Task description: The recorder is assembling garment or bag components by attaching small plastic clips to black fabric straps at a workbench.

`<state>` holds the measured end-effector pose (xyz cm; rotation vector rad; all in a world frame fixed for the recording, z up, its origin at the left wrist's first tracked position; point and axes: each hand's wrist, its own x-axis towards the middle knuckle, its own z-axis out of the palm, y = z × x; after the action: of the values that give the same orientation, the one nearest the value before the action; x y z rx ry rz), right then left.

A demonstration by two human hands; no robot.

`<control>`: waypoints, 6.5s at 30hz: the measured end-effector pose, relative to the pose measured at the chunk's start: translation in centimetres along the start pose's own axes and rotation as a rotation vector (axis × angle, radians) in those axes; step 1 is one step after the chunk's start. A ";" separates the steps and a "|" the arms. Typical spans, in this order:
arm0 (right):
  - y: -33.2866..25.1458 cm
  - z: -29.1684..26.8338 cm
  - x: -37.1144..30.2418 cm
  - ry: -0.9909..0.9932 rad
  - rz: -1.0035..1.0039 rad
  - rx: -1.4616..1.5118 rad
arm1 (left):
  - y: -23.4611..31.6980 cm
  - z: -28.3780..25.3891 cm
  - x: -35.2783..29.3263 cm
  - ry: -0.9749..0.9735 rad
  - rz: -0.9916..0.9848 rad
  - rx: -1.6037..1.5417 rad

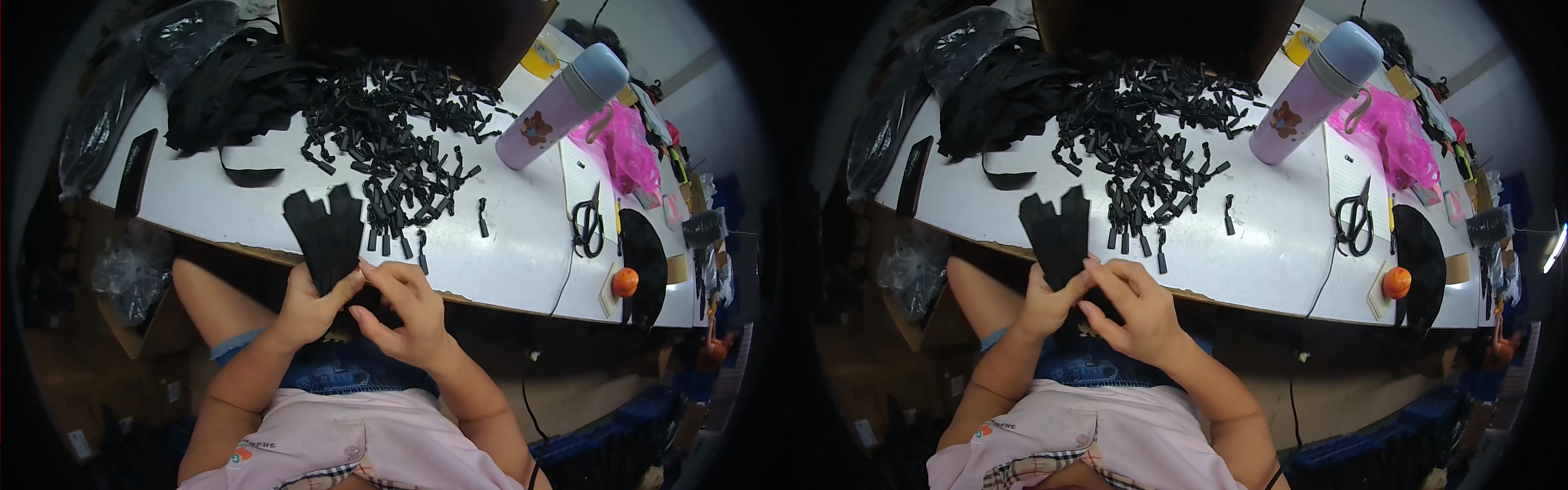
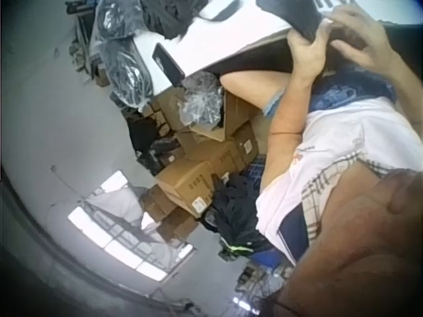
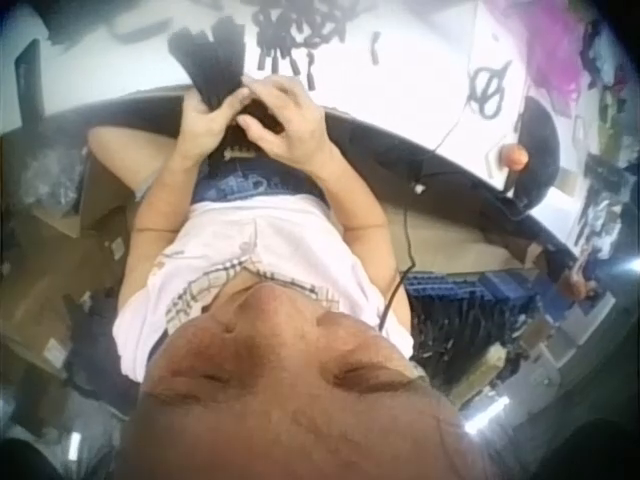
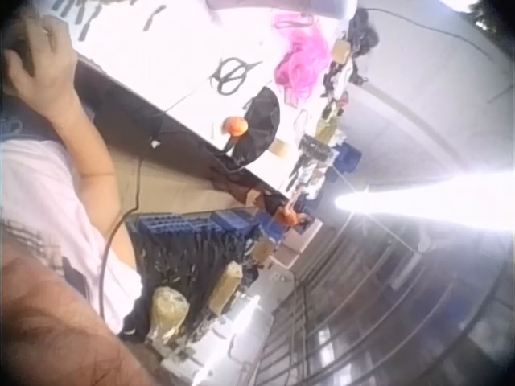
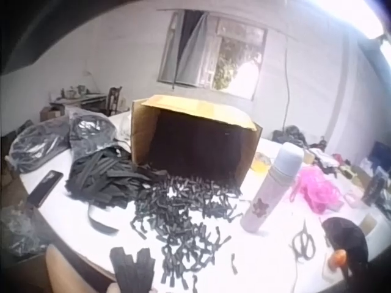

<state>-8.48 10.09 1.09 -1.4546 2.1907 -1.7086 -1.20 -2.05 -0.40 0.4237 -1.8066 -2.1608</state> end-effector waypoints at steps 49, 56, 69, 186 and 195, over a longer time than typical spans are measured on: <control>1.0 -1.6 -0.4 0.169 0.448 0.480 | 0.0 1.9 -0.2 0.044 0.017 -0.115; 1.1 -1.7 0.0 0.080 -0.051 0.053 | 0.4 1.8 -0.6 0.045 0.070 -0.016; 1.0 0.4 -1.7 0.205 0.338 0.527 | 0.6 2.2 -0.8 0.107 0.179 -0.017; 1.2 -3.6 1.0 -0.070 0.051 0.149 | -0.1 2.1 -0.6 0.014 0.050 -0.105; 1.2 -3.9 1.3 -0.106 0.016 0.153 | 0.2 2.2 -0.7 0.015 0.088 -0.041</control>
<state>-11.99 12.22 2.42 -1.4508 1.9673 -1.7094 -1.43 0.16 0.17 0.3438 -1.7367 -2.1254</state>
